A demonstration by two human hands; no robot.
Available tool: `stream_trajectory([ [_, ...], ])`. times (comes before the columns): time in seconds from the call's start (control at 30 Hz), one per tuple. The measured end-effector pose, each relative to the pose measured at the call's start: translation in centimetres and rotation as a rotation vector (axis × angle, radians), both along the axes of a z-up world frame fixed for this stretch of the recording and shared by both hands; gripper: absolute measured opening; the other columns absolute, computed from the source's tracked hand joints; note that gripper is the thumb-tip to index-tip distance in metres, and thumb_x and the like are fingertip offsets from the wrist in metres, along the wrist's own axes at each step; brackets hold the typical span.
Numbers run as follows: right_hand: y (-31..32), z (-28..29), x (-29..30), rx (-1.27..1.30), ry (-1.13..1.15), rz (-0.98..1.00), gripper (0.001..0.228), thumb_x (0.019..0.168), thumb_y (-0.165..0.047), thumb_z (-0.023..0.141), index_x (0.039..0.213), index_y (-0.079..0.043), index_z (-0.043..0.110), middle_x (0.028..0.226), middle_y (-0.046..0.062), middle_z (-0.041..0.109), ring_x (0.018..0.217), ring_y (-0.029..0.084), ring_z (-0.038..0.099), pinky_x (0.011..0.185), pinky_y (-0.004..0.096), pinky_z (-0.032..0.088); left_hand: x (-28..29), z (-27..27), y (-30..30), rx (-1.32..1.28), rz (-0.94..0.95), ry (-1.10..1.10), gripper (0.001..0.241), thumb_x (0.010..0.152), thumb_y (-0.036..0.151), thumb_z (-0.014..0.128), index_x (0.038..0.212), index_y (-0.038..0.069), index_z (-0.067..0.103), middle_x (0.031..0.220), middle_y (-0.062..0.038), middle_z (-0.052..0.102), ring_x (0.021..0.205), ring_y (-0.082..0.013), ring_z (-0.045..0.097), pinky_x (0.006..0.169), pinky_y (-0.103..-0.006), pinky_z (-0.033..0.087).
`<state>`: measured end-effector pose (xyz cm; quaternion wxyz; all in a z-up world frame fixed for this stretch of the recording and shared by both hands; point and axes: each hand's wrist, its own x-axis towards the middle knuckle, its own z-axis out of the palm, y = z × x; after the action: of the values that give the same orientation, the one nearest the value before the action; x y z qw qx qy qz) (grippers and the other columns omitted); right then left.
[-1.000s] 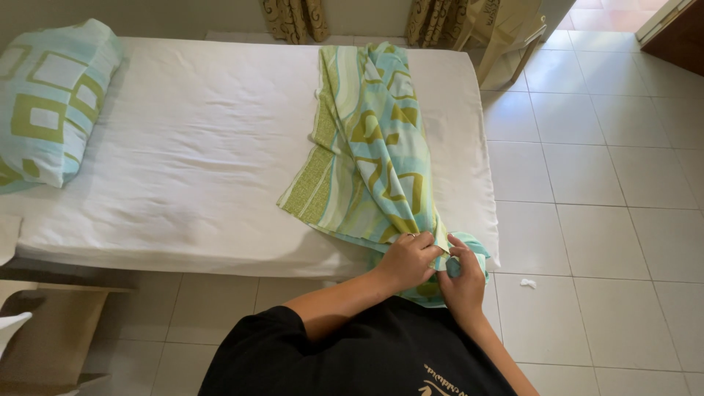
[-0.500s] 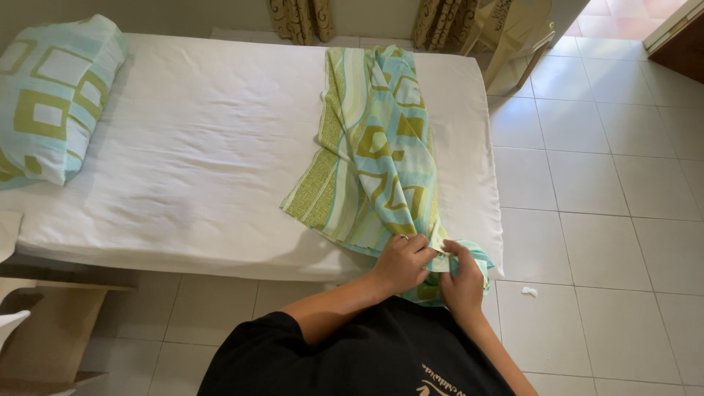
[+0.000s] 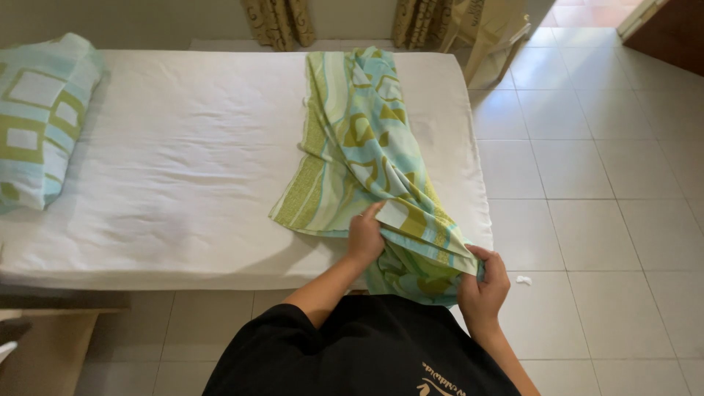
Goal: The person folds a light blue and green patterned sheet on a white bed. They smooth the fabric, fold it lengthwise, and then fold it into a compact rectangular shape by hand.
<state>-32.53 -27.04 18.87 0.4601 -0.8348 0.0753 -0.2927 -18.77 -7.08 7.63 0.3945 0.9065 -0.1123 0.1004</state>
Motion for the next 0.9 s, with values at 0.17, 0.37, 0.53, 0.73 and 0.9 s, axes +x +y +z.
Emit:
stream_trajectory([
  [0.17, -3.8, -2.6, -1.9, 0.156, -0.063, -0.118, 0.017, 0.097, 0.001, 0.057, 0.111, 0.001, 0.066, 0.103, 0.010, 0.066, 0.096, 0.017, 0.062, 0.085, 0.029, 0.052, 5.5, -1.2, 2.9, -0.213, 0.148, -0.186, 0.044, 0.082, -0.007, 0.058, 0.123, 0.001, 0.070, 0.121, -0.022, 0.070, 0.114, -0.0394, 0.066, 0.099, -0.0428, 0.051],
  [0.37, -12.8, -4.7, -2.9, 0.306, -0.182, -0.463, 0.019, 0.097, 0.004, 0.058, 0.115, -0.001, 0.063, 0.115, 0.007, 0.065, 0.104, 0.015, 0.062, 0.096, 0.029, 0.054, 7.9, 1.1, 5.0, -0.169, 0.228, -0.242, 0.038, 0.079, -0.005, 0.056, 0.113, 0.001, 0.072, 0.122, -0.018, 0.070, 0.112, -0.0390, 0.066, 0.097, -0.0440, 0.051],
  [0.53, -12.5, -3.3, -2.6, 0.063, 0.300, -0.648, 0.020, 0.098, -0.006, 0.070, 0.116, -0.002, 0.064, 0.112, 0.010, 0.065, 0.093, 0.020, 0.060, 0.081, 0.038, 0.050, 6.1, 2.1, 2.0, -0.128, 0.034, -0.258, 0.022, 0.083, 0.002, 0.066, 0.104, -0.005, 0.069, 0.120, -0.021, 0.064, 0.108, -0.0420, 0.063, 0.093, -0.0466, 0.051],
  [0.73, -0.7, -0.9, 2.1, -0.370, 0.029, -0.081, 0.045, 0.081, -0.022, 0.086, 0.116, -0.008, 0.063, 0.126, 0.012, 0.068, 0.114, 0.033, 0.069, 0.090, 0.043, 0.057, 0.7, 6.8, -2.7, -0.094, -0.302, -0.269, 0.024, 0.080, -0.003, 0.060, 0.102, -0.004, 0.067, 0.117, -0.019, 0.063, 0.112, -0.0389, 0.062, 0.095, -0.0465, 0.053],
  [0.9, 2.7, -1.6, 5.1, -0.328, 0.057, 0.087, 0.037, 0.075, -0.010, 0.077, 0.109, -0.005, 0.064, 0.128, 0.018, 0.068, 0.100, 0.037, 0.069, 0.076, 0.044, 0.057, -2.3, 10.0, -3.2, -0.023, -0.466, -0.282, 0.021, 0.076, -0.001, 0.062, 0.096, 0.001, 0.070, 0.121, -0.016, 0.062, 0.112, -0.0373, 0.061, 0.092, -0.0463, 0.053],
])
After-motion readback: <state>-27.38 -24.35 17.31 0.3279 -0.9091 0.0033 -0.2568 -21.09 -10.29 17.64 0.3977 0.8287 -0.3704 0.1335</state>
